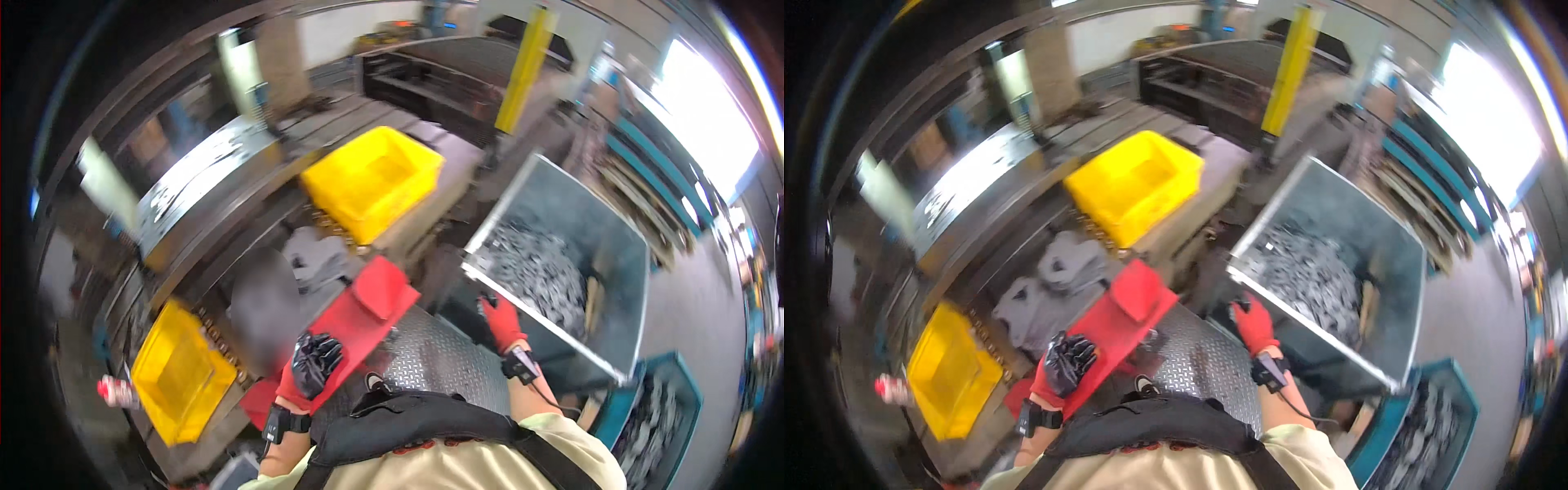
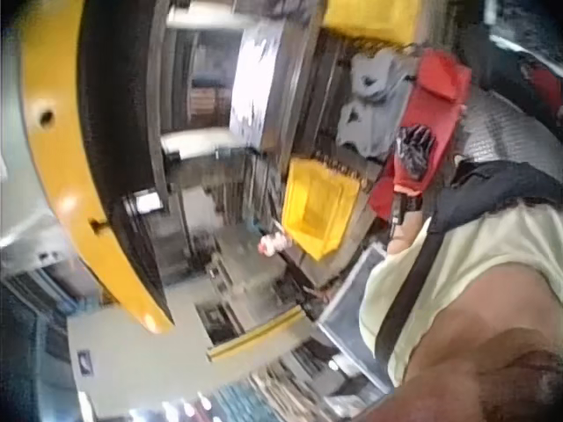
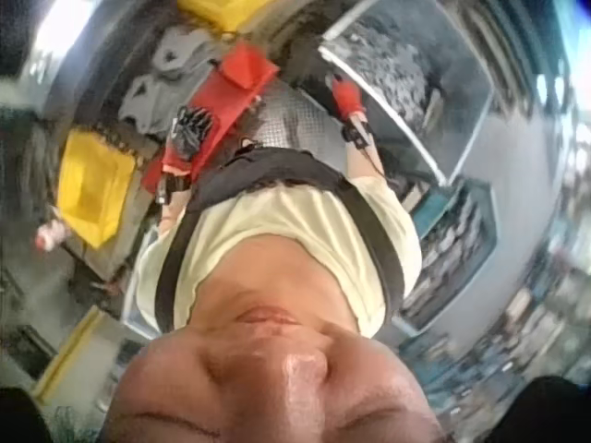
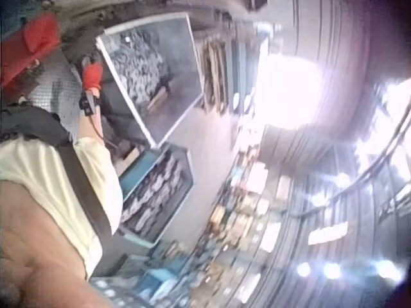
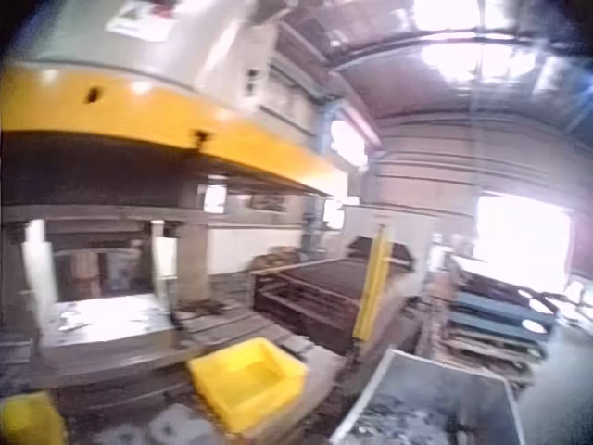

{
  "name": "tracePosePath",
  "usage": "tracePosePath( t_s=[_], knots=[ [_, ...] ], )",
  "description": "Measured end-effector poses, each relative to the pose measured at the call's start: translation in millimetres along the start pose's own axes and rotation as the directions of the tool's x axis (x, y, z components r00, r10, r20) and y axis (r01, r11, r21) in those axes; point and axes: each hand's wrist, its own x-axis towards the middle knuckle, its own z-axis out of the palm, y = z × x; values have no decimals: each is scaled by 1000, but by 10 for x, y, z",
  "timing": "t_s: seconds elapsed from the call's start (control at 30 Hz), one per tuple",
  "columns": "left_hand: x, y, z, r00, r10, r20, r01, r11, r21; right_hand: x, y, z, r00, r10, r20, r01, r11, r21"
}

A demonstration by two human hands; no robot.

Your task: Move metal brackets from a storage bin to a jig, position them correctly, and operate a hydraulic machine press to shape or secure the parts.

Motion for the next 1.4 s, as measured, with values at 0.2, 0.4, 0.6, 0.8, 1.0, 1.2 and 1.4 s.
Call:
tracePosePath(
  t_s=[0.2, 0.4, 0.6, 0.8, 1.0, 1.2, 1.4],
  knots=[
    [60, -1283, 822, 960, -256, 115, 235, 957, 169, -1102, 1072, -803, 958, 217, 188, -239, 965, 104],
    [-231, -2961, 1304, 832, -523, 185, 406, 801, 440, -2375, 2305, -1811, 920, 364, 142, -377, 923, 79],
    [-439, -4181, 1862, 669, -735, 111, 492, 550, 675, -3859, 3146, -2873, 785, 616, 64, -604, 739, 299],
    [-653, -5451, 2686, 479, -876, 59, 425, 290, 857, -5402, 3957, -3074, 478, 812, -335, -720, 581, 380],
    [-807, -6894, 3077, 188, -982, -8, 345, 58, 937, -6163, 3933, -3219, 234, 957, -173, -739, 290, 608],
    [-1178, -8386, 3483, -74, -981, -177, 256, -190, 948, -6712, 4482, -3283, -41, 982, -182, -751, 90, 654],
    [-1084, -9508, 4052, -179, -972, -154, 273, -199, 941, -6917, 5187, -3824, -240, 946, -218, -730, -28, 683]
  ],
)
